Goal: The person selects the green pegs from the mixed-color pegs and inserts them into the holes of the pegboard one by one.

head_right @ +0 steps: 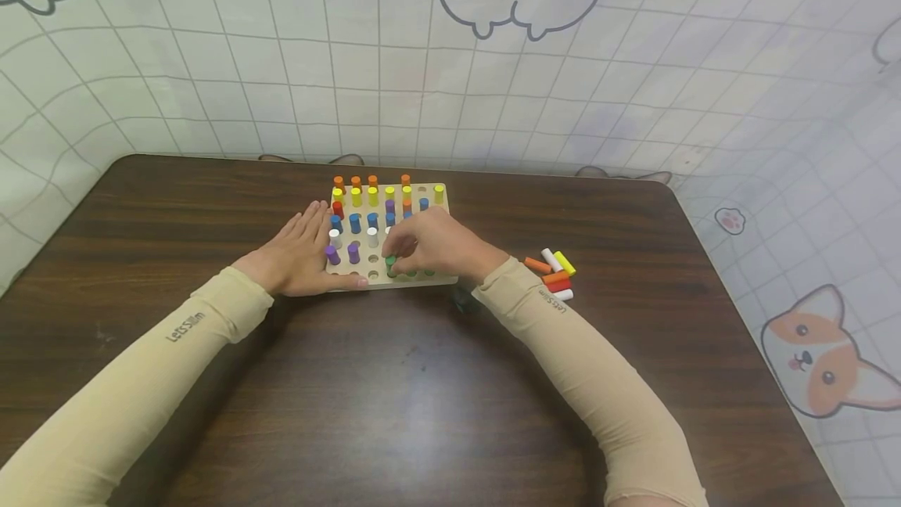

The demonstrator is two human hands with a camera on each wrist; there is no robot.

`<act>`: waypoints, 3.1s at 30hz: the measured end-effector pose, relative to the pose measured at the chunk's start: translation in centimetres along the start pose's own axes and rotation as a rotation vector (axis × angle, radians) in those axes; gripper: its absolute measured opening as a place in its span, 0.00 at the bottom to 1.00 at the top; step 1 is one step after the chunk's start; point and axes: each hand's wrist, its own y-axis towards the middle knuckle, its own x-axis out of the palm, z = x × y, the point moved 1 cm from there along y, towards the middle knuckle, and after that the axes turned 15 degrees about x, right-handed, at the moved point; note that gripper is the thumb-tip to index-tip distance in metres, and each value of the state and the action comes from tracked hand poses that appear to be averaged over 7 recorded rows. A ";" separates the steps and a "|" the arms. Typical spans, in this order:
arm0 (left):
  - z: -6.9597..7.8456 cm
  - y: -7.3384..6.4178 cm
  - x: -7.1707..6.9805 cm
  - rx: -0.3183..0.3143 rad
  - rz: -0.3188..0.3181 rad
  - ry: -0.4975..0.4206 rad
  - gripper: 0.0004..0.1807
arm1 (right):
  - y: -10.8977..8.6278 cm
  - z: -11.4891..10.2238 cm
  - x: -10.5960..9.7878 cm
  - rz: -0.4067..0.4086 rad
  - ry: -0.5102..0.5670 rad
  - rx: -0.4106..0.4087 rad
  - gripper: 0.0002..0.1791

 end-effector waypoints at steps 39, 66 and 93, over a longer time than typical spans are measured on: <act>0.8 0.2 -0.1 0.003 -0.005 0.010 0.75 | -5.9 6.1 -5.5 0.128 -0.007 0.126 0.09; -0.7 0.2 -0.3 0.041 -0.079 -0.022 0.75 | -6.6 10.8 -5.3 0.017 -0.159 0.159 0.11; -0.4 0.0 -0.1 0.048 -0.014 0.000 0.75 | -5.5 8.9 -5.3 0.053 -0.190 0.169 0.13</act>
